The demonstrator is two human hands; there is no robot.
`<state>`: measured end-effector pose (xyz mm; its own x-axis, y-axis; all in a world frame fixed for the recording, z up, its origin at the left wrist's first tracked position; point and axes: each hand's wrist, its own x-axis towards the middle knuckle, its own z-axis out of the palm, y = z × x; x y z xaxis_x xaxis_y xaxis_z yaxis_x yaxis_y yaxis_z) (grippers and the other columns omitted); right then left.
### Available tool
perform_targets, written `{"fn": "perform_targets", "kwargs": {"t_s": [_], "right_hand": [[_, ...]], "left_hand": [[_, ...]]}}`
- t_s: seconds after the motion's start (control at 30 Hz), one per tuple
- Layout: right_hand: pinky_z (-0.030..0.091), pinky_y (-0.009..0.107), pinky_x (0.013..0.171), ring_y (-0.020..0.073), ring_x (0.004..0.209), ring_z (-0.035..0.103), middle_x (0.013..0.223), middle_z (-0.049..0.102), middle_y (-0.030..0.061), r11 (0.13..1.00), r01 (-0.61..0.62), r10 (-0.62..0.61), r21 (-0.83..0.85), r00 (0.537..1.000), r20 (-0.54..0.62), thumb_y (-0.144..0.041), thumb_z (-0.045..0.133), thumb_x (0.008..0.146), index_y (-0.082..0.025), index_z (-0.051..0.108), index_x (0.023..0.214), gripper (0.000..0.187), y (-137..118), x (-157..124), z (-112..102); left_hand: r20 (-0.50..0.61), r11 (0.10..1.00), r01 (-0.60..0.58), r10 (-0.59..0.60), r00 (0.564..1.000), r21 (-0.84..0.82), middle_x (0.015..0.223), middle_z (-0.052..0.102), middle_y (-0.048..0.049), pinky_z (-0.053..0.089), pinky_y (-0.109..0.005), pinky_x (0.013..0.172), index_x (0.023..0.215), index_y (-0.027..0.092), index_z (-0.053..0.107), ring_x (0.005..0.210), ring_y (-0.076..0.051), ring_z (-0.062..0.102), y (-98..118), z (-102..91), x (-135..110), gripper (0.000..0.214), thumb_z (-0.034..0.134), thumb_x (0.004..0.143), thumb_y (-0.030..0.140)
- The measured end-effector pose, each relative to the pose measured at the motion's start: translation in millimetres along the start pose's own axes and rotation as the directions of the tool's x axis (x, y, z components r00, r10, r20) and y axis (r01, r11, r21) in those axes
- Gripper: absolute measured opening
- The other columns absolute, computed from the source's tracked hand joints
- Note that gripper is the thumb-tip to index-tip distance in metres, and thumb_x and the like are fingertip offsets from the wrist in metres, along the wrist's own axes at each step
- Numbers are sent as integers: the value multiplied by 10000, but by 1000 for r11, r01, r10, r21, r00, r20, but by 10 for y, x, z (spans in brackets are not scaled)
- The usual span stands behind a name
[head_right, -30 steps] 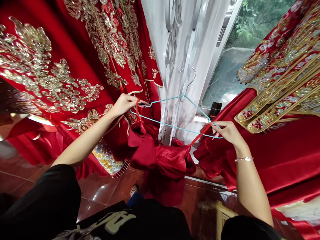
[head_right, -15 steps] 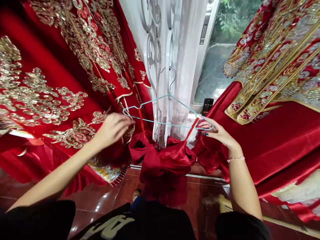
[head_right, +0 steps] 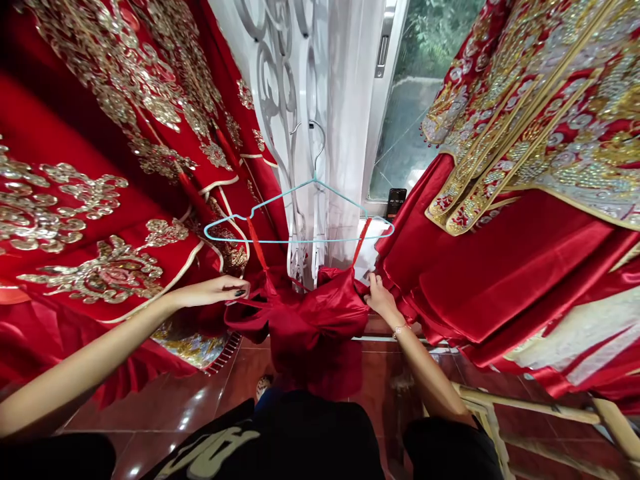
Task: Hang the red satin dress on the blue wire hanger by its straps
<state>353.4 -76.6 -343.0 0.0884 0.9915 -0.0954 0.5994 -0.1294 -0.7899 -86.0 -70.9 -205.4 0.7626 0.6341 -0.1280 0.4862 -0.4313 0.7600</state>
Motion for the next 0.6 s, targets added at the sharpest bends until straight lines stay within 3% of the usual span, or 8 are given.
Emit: {"fn": "perform_targets", "kwargs": {"t_s": [0.1,0.17,0.27,0.33,0.4,0.47,0.57,0.6], "right_hand": [[455,235,570,153,647,619,788,669,0,988,-71,63,135,996,62,-156,605,675,-220,562,840,183,79,1,-171],[436,227,495,139,532,593,668,661,3,961,-110,87,255,991,97,-205,607,682,-207,552,729,73,102,-2,-321],[518,264,539,158,555,641,678,699,51,873,-119,76,472,991,110,-295,616,682,-208,544,674,113,77,-33,-473],[580,311,627,182,619,680,701,712,59,790,-108,51,603,992,111,-350,609,682,-217,565,705,143,39,-69,-467],[604,332,692,179,660,692,736,718,40,710,-84,23,699,995,97,-380,604,687,-228,593,770,174,9,-112,-366],[610,323,718,157,675,686,775,721,8,569,-24,-3,822,1000,31,-360,629,694,-243,617,865,208,10,-160,-197],[605,298,703,134,668,678,760,711,-34,305,89,53,948,993,-110,-245,696,669,-265,625,970,310,72,-244,81],[606,300,719,132,678,684,764,714,-39,256,127,94,958,983,-155,-215,707,659,-269,623,977,333,99,-275,157]], "left_hand": [[103,999,39,-36,994,-27,698,539,-4,398,-241,609,723,173,548,648,-152,480,110,-18,-59,442,586,843,596],[76,997,60,-64,995,54,699,548,1,413,-239,634,695,179,544,664,-156,507,158,-37,-113,360,613,836,503],[-116,962,70,-40,992,265,689,568,9,420,-244,646,706,193,557,644,-151,527,132,-80,-187,230,547,852,370],[-324,905,115,26,946,408,727,611,2,426,-254,653,741,205,581,656,-159,559,60,-93,-195,135,518,824,290],[-550,880,173,114,828,443,819,675,-15,462,-274,706,796,218,621,727,-178,617,-19,-61,-151,107,519,802,250],[-724,916,158,177,667,368,908,719,-33,501,-307,792,849,224,667,824,-197,659,-70,28,-60,135,541,806,244],[-881,969,59,192,432,240,898,731,-49,521,-359,883,785,211,703,891,-215,671,-85,230,90,118,592,810,241],[-912,977,34,182,366,209,903,731,-55,522,-373,912,753,205,706,918,-220,671,-83,294,123,114,611,805,241]]}}
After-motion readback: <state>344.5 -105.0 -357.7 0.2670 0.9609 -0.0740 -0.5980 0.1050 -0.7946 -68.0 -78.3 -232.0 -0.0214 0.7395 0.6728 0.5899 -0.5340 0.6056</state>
